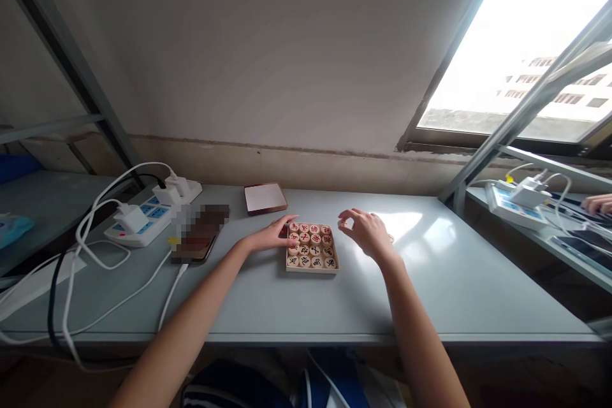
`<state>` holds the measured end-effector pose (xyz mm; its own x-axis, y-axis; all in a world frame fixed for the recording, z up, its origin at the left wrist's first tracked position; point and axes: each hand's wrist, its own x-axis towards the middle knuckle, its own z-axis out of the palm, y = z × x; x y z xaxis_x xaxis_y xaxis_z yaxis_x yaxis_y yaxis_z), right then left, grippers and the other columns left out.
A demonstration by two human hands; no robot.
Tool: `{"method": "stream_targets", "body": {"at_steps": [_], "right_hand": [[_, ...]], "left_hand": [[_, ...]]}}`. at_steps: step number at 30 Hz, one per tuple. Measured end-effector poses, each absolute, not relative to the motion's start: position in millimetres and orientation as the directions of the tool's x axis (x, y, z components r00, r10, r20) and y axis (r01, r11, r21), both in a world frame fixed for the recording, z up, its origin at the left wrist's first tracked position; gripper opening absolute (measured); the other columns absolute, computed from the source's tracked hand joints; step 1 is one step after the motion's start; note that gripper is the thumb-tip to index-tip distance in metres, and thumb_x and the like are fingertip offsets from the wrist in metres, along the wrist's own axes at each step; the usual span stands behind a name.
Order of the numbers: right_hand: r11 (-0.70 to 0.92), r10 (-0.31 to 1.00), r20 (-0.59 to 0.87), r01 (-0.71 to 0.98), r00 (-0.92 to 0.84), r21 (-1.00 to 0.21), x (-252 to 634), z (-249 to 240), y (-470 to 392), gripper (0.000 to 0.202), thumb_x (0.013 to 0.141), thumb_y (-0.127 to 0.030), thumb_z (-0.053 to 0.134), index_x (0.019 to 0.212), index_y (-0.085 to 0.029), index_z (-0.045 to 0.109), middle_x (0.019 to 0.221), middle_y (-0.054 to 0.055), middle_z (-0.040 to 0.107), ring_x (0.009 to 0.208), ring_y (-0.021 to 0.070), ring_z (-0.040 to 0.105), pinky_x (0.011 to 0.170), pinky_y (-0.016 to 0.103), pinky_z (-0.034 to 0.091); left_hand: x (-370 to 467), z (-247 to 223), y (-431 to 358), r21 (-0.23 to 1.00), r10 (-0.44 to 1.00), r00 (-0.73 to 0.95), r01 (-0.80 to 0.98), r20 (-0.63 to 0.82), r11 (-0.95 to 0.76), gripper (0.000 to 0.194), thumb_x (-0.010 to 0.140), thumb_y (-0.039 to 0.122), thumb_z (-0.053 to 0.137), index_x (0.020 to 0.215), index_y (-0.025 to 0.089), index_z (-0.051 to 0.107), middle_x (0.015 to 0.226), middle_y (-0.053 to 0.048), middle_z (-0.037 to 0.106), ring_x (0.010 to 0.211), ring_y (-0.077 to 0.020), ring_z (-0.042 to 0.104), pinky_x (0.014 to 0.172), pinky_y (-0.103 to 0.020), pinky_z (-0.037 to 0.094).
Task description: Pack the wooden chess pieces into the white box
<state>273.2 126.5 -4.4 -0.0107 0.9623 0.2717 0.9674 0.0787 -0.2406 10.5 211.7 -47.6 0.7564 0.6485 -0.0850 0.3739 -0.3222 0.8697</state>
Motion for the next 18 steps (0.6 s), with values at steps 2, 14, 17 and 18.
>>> {"method": "stream_targets", "body": {"at_steps": [2, 14, 17, 18], "right_hand": [[0.241, 0.939, 0.311, 0.923, -0.144, -0.3, 259, 1, 121, 0.02, 0.084, -0.038, 0.049, 0.097, -0.027, 0.06, 0.094, 0.0, 0.066, 0.07, 0.0135, 0.06, 0.068, 0.027, 0.04], [0.571, 0.82, 0.267, 0.76, -0.507, -0.31, 216, -7, 118, 0.02, 0.083, -0.027, 0.056, 0.103, -0.027, 0.059, 0.106, 0.003, 0.062, 0.092, 0.0174, 0.059, 0.077, 0.029, 0.042], [0.575, 0.818, 0.256, 0.717, -0.515, -0.394, 219, -6, 117, 0.021, 0.084, -0.028, 0.054, 0.104, -0.025, 0.058, 0.106, 0.006, 0.06, 0.091, 0.0179, 0.058, 0.076, 0.029, 0.044], [0.569, 0.821, 0.248, 0.706, -0.514, -0.421, 220, -6, 117, 0.022, 0.084, -0.029, 0.054, 0.105, -0.024, 0.057, 0.106, 0.006, 0.059, 0.089, 0.0174, 0.058, 0.075, 0.029, 0.044]], "left_hand": [[11, -48, 212, 0.874, 0.644, 0.762, 0.358, -0.07, -0.329, 0.077, 0.07, 0.05, 0.064, 0.136, 0.03, 0.029, 0.141, -0.007, 0.031, 0.126, -0.0277, 0.033, 0.103, -0.04, 0.031], [11, -44, 211, 0.87, 0.629, 0.775, 0.348, -0.057, -0.349, 0.075, 0.071, 0.05, 0.063, 0.135, 0.03, 0.031, 0.142, -0.007, 0.03, 0.127, -0.0274, 0.033, 0.102, -0.039, 0.032], [11, -47, 212, 0.868, 0.63, 0.774, 0.35, -0.055, -0.354, 0.074, 0.072, 0.051, 0.062, 0.136, 0.03, 0.031, 0.143, -0.006, 0.029, 0.128, -0.0275, 0.032, 0.103, -0.04, 0.031], [11, -47, 212, 0.867, 0.632, 0.773, 0.351, -0.055, -0.354, 0.074, 0.072, 0.051, 0.062, 0.136, 0.031, 0.031, 0.143, -0.006, 0.029, 0.128, -0.0274, 0.032, 0.103, -0.04, 0.031]]}}
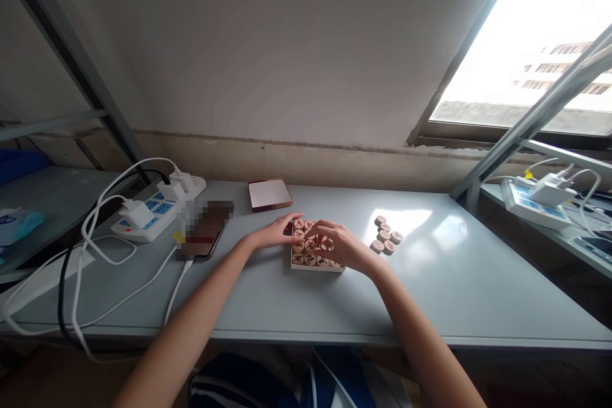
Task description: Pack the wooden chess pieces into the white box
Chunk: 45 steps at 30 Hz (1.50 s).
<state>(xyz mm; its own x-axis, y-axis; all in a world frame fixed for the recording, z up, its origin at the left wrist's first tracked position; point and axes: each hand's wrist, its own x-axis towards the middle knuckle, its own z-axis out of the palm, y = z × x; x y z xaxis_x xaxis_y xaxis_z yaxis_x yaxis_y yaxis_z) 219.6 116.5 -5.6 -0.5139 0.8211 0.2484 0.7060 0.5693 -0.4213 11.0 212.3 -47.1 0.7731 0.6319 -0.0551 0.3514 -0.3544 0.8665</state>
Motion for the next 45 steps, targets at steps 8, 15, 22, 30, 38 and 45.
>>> {"method": "stream_targets", "body": {"at_steps": [8, 15, 22, 30, 38, 45], "right_hand": [[0.397, 0.894, 0.321, 0.885, -0.313, -0.243, 236, -1, 121, 0.022, 0.085, -0.039, 0.05, 0.098, -0.023, 0.057, 0.093, 0.006, 0.059, 0.089, 0.0201, 0.051, 0.078, 0.033, 0.037], [-0.154, 0.988, 0.029, 0.988, 0.154, -0.014, 301, -22, 126, 0.034, 0.08, -0.039, 0.055, 0.108, -0.02, 0.055, 0.108, 0.012, 0.055, 0.105, 0.0287, 0.046, 0.08, 0.039, 0.037], [-0.058, 0.995, -0.098, 0.945, 0.028, -0.323, 340, -3, 107, 0.046, 0.069, -0.036, 0.063, 0.113, -0.027, 0.053, 0.104, 0.006, 0.057, 0.095, 0.0207, 0.053, 0.075, 0.031, 0.042], [-0.068, 0.989, -0.138, 0.988, 0.049, -0.137, 332, -4, 107, 0.018, 0.068, -0.028, 0.061, 0.086, -0.031, 0.066, 0.103, 0.003, 0.058, 0.103, 0.0252, 0.047, 0.085, 0.043, 0.034], [0.047, 0.998, 0.06, 0.939, -0.029, -0.339, 312, 0, 117, 0.02, 0.076, -0.041, 0.057, 0.086, -0.026, 0.065, 0.088, 0.003, 0.06, 0.081, 0.0178, 0.054, 0.075, 0.032, 0.04], [0.35, 0.928, 0.054, 0.816, -0.368, -0.46, 241, 1, 115, 0.023, 0.077, -0.039, 0.059, 0.095, -0.024, 0.063, 0.07, -0.001, 0.059, 0.059, 0.0109, 0.05, 0.056, 0.021, 0.037]], "left_hand": [[12, -49, 213, 0.862, 0.637, 0.769, 0.357, -0.052, -0.36, 0.075, 0.07, 0.05, 0.063, 0.135, 0.028, 0.032, 0.141, -0.007, 0.032, 0.126, -0.0273, 0.034, 0.103, -0.038, 0.031], [12, -48, 212, 0.858, 0.639, 0.767, 0.363, -0.054, -0.363, 0.073, 0.072, 0.052, 0.06, 0.135, 0.028, 0.032, 0.14, -0.007, 0.034, 0.125, -0.0271, 0.034, 0.104, -0.039, 0.03], [15, -45, 208, 0.871, 0.646, 0.761, 0.357, -0.061, -0.338, 0.069, 0.074, 0.051, 0.058, 0.134, 0.027, 0.033, 0.136, -0.008, 0.038, 0.122, -0.0254, 0.04, 0.101, -0.037, 0.035], [15, -47, 210, 0.867, 0.653, 0.756, 0.355, -0.047, -0.349, 0.07, 0.074, 0.053, 0.058, 0.134, 0.026, 0.034, 0.135, -0.009, 0.04, 0.12, -0.0261, 0.04, 0.1, -0.038, 0.035], [13, -51, 213, 0.867, 0.639, 0.768, 0.351, -0.05, -0.353, 0.07, 0.074, 0.054, 0.057, 0.134, 0.027, 0.033, 0.136, -0.007, 0.039, 0.121, -0.0258, 0.04, 0.1, -0.037, 0.034], [12, -53, 214, 0.843, 0.635, 0.772, 0.349, -0.012, -0.408, 0.067, 0.074, 0.054, 0.057, 0.133, 0.029, 0.036, 0.139, -0.005, 0.035, 0.126, -0.0266, 0.033, 0.104, -0.038, 0.029]]}}
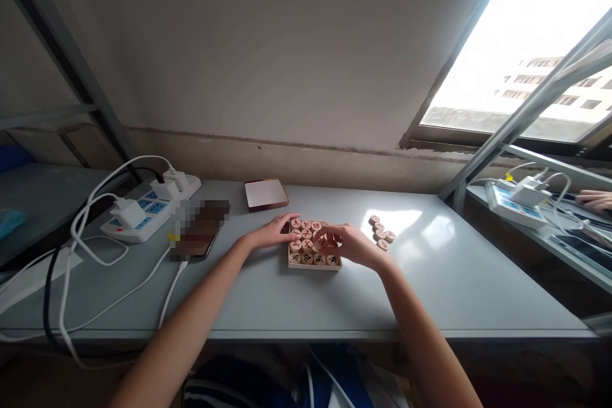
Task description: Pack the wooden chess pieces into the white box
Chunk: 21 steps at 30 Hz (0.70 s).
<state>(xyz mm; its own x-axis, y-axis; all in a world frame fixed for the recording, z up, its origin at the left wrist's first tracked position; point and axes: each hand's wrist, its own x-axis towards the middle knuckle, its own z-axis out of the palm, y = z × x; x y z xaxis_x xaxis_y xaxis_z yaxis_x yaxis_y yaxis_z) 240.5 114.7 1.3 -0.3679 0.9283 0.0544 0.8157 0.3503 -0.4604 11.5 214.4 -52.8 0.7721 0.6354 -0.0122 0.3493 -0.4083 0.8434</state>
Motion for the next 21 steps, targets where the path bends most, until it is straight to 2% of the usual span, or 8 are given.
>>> {"method": "stream_targets", "body": {"at_steps": [6, 13, 21], "right_hand": [[0.375, 0.923, 0.056, 0.855, -0.382, -0.357, 234.7, -2.3, 112.9, 0.02, 0.078, -0.033, 0.061, 0.096, -0.026, 0.062, 0.081, 0.001, 0.064, 0.065, 0.0135, 0.055, 0.058, 0.023, 0.038], [0.397, 0.917, 0.076, 0.882, -0.391, -0.255, 234.5, -6.8, 114.2, 0.021, 0.079, -0.031, 0.059, 0.099, -0.025, 0.059, 0.079, 0.001, 0.064, 0.063, 0.0146, 0.054, 0.058, 0.024, 0.036], [0.394, 0.919, 0.078, 0.889, -0.386, -0.234, 241.6, -7.7, 117.1, 0.011, 0.078, -0.032, 0.06, 0.074, -0.022, 0.061, 0.065, -0.002, 0.06, 0.054, 0.0105, 0.046, 0.058, 0.023, 0.033]], "left_hand": [[12.5, -49.8, 212.7, 0.83, 0.647, 0.762, 0.374, -0.021, -0.414, 0.066, 0.075, 0.054, 0.056, 0.132, 0.029, 0.036, 0.139, -0.005, 0.035, 0.127, -0.0258, 0.032, 0.104, -0.037, 0.028], [13.2, -51.7, 213.9, 0.826, 0.643, 0.766, 0.372, -0.016, -0.423, 0.064, 0.076, 0.053, 0.055, 0.132, 0.029, 0.036, 0.139, -0.005, 0.034, 0.126, -0.0257, 0.032, 0.104, -0.037, 0.03], [14.0, -50.0, 212.7, 0.819, 0.649, 0.761, 0.39, -0.03, -0.42, 0.064, 0.076, 0.053, 0.055, 0.133, 0.028, 0.035, 0.138, -0.005, 0.035, 0.125, -0.0247, 0.035, 0.103, -0.035, 0.031]]}}
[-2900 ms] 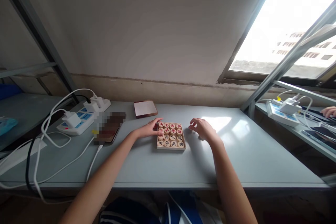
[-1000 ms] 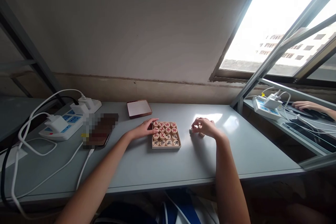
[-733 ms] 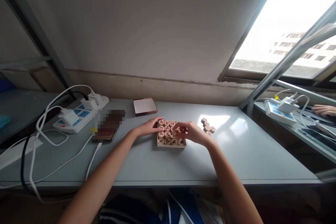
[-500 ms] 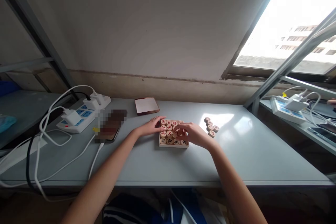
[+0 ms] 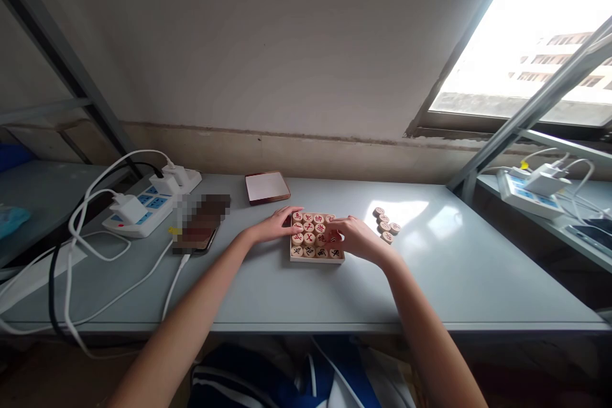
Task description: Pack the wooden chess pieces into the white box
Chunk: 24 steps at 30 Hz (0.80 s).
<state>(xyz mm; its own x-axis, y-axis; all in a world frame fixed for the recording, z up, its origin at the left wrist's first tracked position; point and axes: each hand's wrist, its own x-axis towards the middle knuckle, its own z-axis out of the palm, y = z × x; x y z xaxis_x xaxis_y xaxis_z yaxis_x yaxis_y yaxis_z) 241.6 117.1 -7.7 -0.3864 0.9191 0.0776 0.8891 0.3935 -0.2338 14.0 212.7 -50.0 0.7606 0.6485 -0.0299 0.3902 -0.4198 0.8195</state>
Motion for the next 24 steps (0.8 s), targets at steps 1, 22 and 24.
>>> {"method": "stream_targets", "body": {"at_steps": [1, 22, 24], "right_hand": [[0.397, 0.917, 0.073, 0.882, -0.391, -0.254, 243, -7, 117, 0.011, 0.078, -0.032, 0.06, 0.074, -0.022, 0.062, 0.065, -0.002, 0.06, 0.054, 0.0104, 0.046, 0.058, 0.023, 0.032], [0.307, 0.948, 0.049, 0.856, -0.316, -0.416, 256, -6, 117, 0.022, 0.083, -0.033, 0.05, 0.088, -0.024, 0.07, 0.071, 0.002, 0.063, 0.058, 0.0115, 0.05, 0.055, 0.023, 0.036], [0.307, 0.947, 0.041, 0.855, -0.32, -0.418, 255, -7, 118, 0.023, 0.083, -0.032, 0.049, 0.089, -0.024, 0.07, 0.072, 0.002, 0.063, 0.058, 0.0117, 0.05, 0.056, 0.023, 0.037]], "left_hand": [[14, -50, 213, 0.817, 0.65, 0.759, 0.394, -0.032, -0.42, 0.065, 0.076, 0.053, 0.055, 0.133, 0.029, 0.035, 0.138, -0.005, 0.035, 0.125, -0.0248, 0.034, 0.103, -0.035, 0.031], [13, -49, 213, 0.795, 0.639, 0.769, 0.405, -0.028, -0.452, 0.066, 0.077, 0.053, 0.053, 0.134, 0.028, 0.033, 0.14, -0.005, 0.033, 0.127, -0.0266, 0.031, 0.103, -0.036, 0.03], [14, -47, 212, 0.794, 0.645, 0.763, 0.417, -0.041, -0.442, 0.065, 0.077, 0.052, 0.053, 0.134, 0.028, 0.033, 0.14, -0.005, 0.034, 0.127, -0.0266, 0.031, 0.103, -0.036, 0.03]]}}
